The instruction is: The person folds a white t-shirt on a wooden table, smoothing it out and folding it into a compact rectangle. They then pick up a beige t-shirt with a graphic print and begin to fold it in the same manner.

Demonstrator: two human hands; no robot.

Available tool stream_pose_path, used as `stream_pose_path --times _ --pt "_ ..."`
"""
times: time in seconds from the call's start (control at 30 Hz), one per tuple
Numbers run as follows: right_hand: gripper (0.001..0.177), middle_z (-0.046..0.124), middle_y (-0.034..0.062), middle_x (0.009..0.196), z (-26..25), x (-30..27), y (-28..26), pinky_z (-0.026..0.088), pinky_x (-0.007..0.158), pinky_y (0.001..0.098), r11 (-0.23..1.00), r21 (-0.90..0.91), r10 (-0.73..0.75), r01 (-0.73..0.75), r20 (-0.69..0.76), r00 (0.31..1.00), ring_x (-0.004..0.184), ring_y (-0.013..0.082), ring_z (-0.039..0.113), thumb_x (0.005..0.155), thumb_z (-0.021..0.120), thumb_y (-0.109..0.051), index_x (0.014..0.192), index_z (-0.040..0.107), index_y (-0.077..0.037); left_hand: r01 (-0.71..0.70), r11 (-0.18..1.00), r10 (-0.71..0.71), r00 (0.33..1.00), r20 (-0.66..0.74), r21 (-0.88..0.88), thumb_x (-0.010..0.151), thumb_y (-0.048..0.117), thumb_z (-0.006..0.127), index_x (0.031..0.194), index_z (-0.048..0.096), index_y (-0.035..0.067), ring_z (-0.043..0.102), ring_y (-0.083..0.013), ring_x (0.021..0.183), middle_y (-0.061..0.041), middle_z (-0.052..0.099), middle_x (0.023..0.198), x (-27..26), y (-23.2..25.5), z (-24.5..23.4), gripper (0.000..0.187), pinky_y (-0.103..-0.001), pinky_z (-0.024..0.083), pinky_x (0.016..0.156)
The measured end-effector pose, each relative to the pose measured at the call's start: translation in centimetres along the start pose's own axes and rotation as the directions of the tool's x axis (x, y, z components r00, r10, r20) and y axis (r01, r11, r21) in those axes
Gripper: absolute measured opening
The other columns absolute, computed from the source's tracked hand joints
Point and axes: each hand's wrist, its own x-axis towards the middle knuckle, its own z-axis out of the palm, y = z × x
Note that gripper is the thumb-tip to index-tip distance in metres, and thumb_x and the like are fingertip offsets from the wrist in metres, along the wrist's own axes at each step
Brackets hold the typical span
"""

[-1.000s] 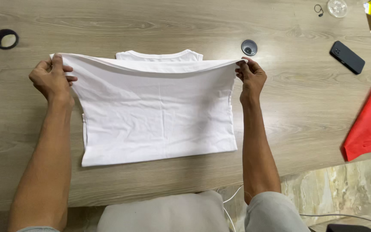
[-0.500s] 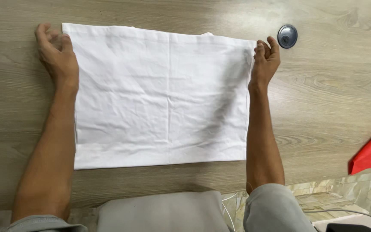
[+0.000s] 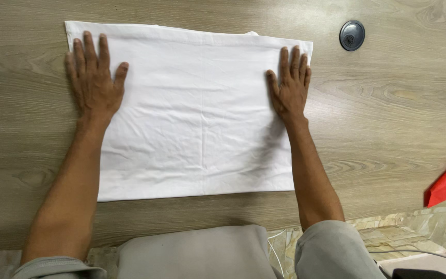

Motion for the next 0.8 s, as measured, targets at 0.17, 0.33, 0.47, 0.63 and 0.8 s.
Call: stream_pose_path --times 0.17,0.33,0.47,0.63,0.8 --pt "0.078 0.001 0.0096 0.176 -0.8 0.3 3.4 -0.002 0.130 0.0533 0.973 0.054 0.223 -0.224 0.035 0.974 0.162 0.0329 -0.002 0.108 0.021 -0.065 0.168 0.007 -0.019 0.119 0.990 -0.122 0.992 -0.034 -0.073 0.112 0.056 0.034 0.171 0.009 0.015 0.001 -0.0345 0.164 -0.015 0.002 0.177 -0.5 -2.7 -1.6 0.076 -0.052 -0.001 0.133" --pt "0.072 -0.003 0.0131 0.175 1.5 -4.3 0.5 -0.001 0.130 0.0531 0.993 0.029 0.118 -0.116 -0.085 0.989 0.162 0.0316 -0.002 0.113 0.024 -0.055 0.168 0.008 -0.012 0.001 1.000 0.000 0.993 -0.116 0.007 0.114 0.050 0.037 0.169 0.016 0.012 0.007 -0.0380 0.162 -0.019 0.007 0.175 -4.8 0.4 0.7 0.070 -0.053 0.003 0.131" --pt "0.073 0.000 0.0111 0.174 5.1 -11.4 -6.2 0.000 0.130 0.0504 0.990 -0.006 -0.142 0.142 -0.034 0.989 0.161 0.0306 0.000 0.111 0.029 -0.054 0.167 0.009 -0.013 -0.224 0.975 0.222 0.967 -0.125 -0.002 0.112 0.050 0.037 0.167 0.020 0.014 0.011 -0.0349 0.162 -0.015 0.013 0.174 -11.5 6.1 5.6 0.068 -0.052 0.007 0.132" --pt "0.075 0.005 0.0117 0.174 3.9 -15.3 -4.8 0.000 0.129 0.0488 0.993 0.040 -0.109 0.109 0.001 0.994 0.161 0.0308 0.001 0.107 0.027 -0.061 0.167 0.011 -0.019 -0.175 0.983 0.180 0.979 -0.101 0.051 0.108 0.056 0.033 0.166 0.017 0.016 0.010 -0.0346 0.160 -0.016 0.012 0.173 -15.6 3.9 6.1 0.073 -0.052 0.006 0.129" --pt "0.076 0.006 0.0120 0.174 2.4 -17.4 -0.2 0.000 0.129 0.0459 1.000 -0.003 -0.022 0.022 -0.007 1.000 0.160 0.0315 0.001 0.105 0.020 -0.064 0.167 0.010 -0.020 -0.069 0.997 0.073 0.991 -0.111 0.041 0.107 0.060 0.027 0.167 0.013 0.017 0.006 -0.0359 0.159 -0.018 0.010 0.173 -18.5 -1.9 4.0 0.075 -0.051 0.004 0.129"
